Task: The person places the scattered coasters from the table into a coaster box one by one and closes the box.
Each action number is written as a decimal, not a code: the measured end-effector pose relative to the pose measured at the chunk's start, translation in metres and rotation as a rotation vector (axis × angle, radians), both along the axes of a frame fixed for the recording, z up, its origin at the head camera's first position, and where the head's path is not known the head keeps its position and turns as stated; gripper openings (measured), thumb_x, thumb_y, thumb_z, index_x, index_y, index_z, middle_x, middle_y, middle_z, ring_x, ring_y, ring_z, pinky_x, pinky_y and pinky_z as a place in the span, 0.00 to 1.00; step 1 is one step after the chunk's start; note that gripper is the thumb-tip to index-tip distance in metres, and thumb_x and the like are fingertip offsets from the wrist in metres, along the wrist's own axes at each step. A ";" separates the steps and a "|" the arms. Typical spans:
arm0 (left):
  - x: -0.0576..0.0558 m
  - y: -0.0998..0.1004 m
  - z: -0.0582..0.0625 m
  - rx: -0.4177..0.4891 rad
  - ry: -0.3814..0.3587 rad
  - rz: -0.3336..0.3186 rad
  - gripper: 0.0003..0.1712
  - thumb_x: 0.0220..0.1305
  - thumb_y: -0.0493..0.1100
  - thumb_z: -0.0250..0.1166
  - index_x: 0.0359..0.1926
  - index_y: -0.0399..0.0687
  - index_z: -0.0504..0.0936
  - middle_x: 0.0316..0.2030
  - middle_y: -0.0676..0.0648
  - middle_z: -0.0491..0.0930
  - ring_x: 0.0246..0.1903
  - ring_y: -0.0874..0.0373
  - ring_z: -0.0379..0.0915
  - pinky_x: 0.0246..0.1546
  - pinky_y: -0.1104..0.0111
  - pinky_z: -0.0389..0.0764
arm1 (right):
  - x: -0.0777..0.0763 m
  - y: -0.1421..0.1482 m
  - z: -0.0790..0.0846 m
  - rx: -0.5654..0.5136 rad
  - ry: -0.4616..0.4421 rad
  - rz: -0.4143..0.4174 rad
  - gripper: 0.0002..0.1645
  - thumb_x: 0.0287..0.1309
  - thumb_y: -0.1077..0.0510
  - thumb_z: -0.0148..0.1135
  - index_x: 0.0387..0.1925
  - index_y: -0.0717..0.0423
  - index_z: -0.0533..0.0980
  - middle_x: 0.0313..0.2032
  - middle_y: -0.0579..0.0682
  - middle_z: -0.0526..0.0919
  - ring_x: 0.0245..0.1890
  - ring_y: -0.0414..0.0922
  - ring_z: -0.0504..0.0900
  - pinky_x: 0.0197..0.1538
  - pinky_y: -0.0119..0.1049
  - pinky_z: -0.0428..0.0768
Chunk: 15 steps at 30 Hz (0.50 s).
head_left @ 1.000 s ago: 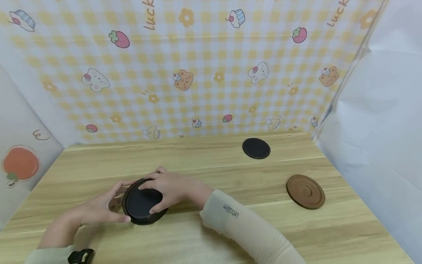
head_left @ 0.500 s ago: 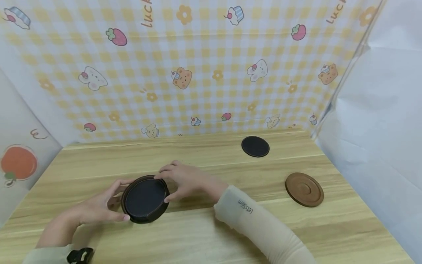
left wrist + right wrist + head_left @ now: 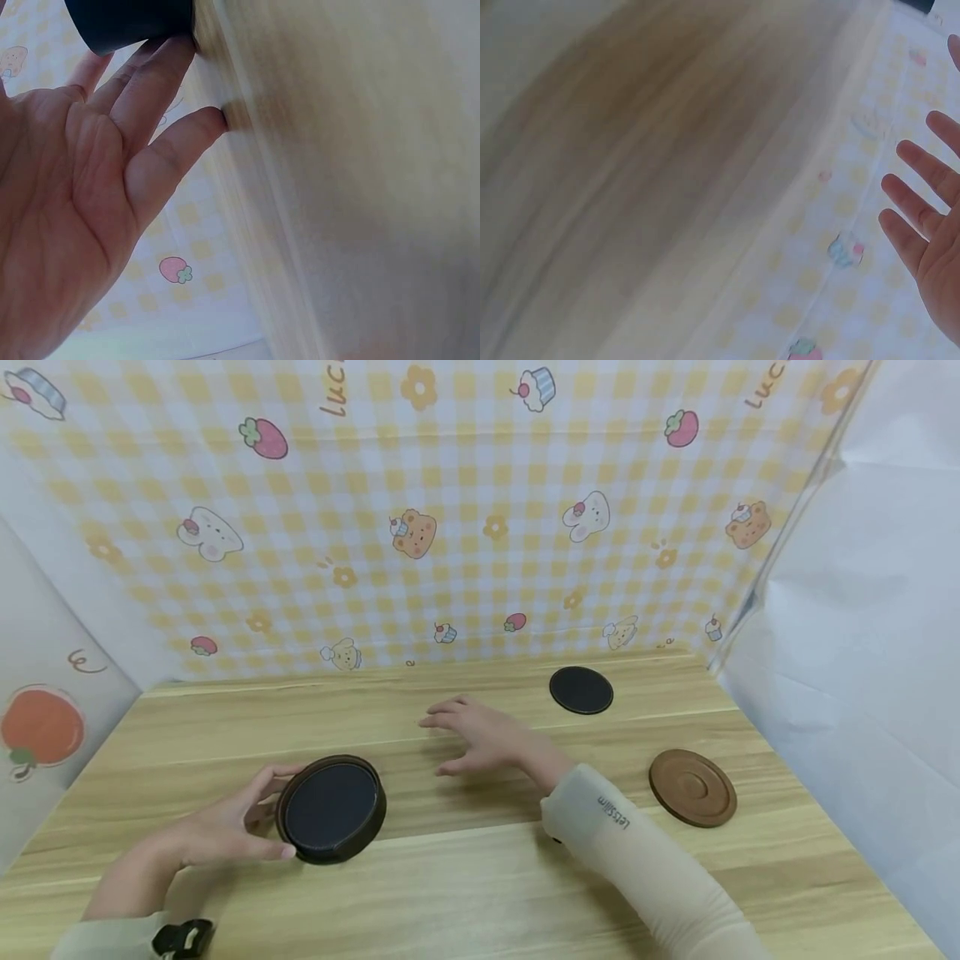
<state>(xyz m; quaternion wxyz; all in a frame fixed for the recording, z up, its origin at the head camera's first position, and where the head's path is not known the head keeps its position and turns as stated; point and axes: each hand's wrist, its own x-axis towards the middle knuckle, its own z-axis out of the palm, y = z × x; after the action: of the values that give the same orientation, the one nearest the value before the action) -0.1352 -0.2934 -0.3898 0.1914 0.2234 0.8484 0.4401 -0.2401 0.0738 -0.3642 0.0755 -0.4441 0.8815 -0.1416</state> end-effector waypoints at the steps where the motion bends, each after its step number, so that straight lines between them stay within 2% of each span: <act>1: 0.000 0.000 0.000 0.004 0.008 -0.003 0.52 0.55 0.37 0.73 0.73 0.42 0.50 0.67 0.26 0.62 0.63 0.21 0.61 0.55 0.69 0.75 | -0.002 0.005 0.000 -0.002 0.001 -0.008 0.43 0.57 0.41 0.69 0.70 0.52 0.68 0.71 0.55 0.67 0.72 0.54 0.63 0.73 0.48 0.65; 2: 0.000 0.000 0.001 -0.002 0.012 0.001 0.52 0.55 0.37 0.73 0.73 0.42 0.51 0.67 0.27 0.62 0.64 0.23 0.61 0.54 0.73 0.74 | -0.004 0.010 -0.001 -0.008 0.003 -0.014 0.43 0.57 0.42 0.70 0.69 0.53 0.68 0.71 0.56 0.67 0.73 0.54 0.63 0.73 0.49 0.65; 7: 0.000 0.000 0.001 0.002 0.006 -0.008 0.52 0.56 0.37 0.73 0.73 0.43 0.50 0.68 0.26 0.61 0.65 0.21 0.58 0.53 0.71 0.75 | -0.010 0.038 0.000 -0.011 0.008 -0.061 0.42 0.57 0.44 0.70 0.69 0.55 0.68 0.71 0.58 0.66 0.73 0.57 0.62 0.72 0.53 0.65; 8: 0.000 0.000 0.000 0.002 0.002 -0.005 0.52 0.56 0.37 0.73 0.73 0.43 0.50 0.68 0.26 0.61 0.65 0.21 0.58 0.52 0.76 0.73 | -0.011 0.044 0.001 -0.007 0.010 -0.073 0.42 0.57 0.44 0.70 0.69 0.55 0.68 0.71 0.58 0.66 0.73 0.58 0.62 0.72 0.54 0.66; 11: -0.001 -0.001 0.000 0.010 -0.002 -0.012 0.52 0.56 0.37 0.73 0.73 0.41 0.49 0.68 0.25 0.60 0.65 0.19 0.57 0.50 0.80 0.71 | -0.013 0.061 0.005 0.008 0.018 -0.112 0.42 0.57 0.43 0.70 0.69 0.54 0.68 0.71 0.58 0.66 0.73 0.59 0.62 0.70 0.55 0.67; 15: -0.001 -0.001 0.001 -0.001 0.005 -0.015 0.53 0.56 0.37 0.73 0.73 0.41 0.49 0.68 0.24 0.59 0.64 0.19 0.58 0.50 0.79 0.71 | -0.016 0.083 0.009 0.020 0.038 -0.165 0.43 0.57 0.43 0.70 0.70 0.53 0.67 0.71 0.56 0.68 0.72 0.59 0.62 0.68 0.56 0.70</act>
<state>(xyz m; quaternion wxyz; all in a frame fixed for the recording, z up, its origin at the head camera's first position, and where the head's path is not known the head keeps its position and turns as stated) -0.1361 -0.2945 -0.3890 0.1925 0.2309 0.8474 0.4376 -0.2557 0.1567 -0.3552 0.0516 -0.3718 0.9177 -0.1299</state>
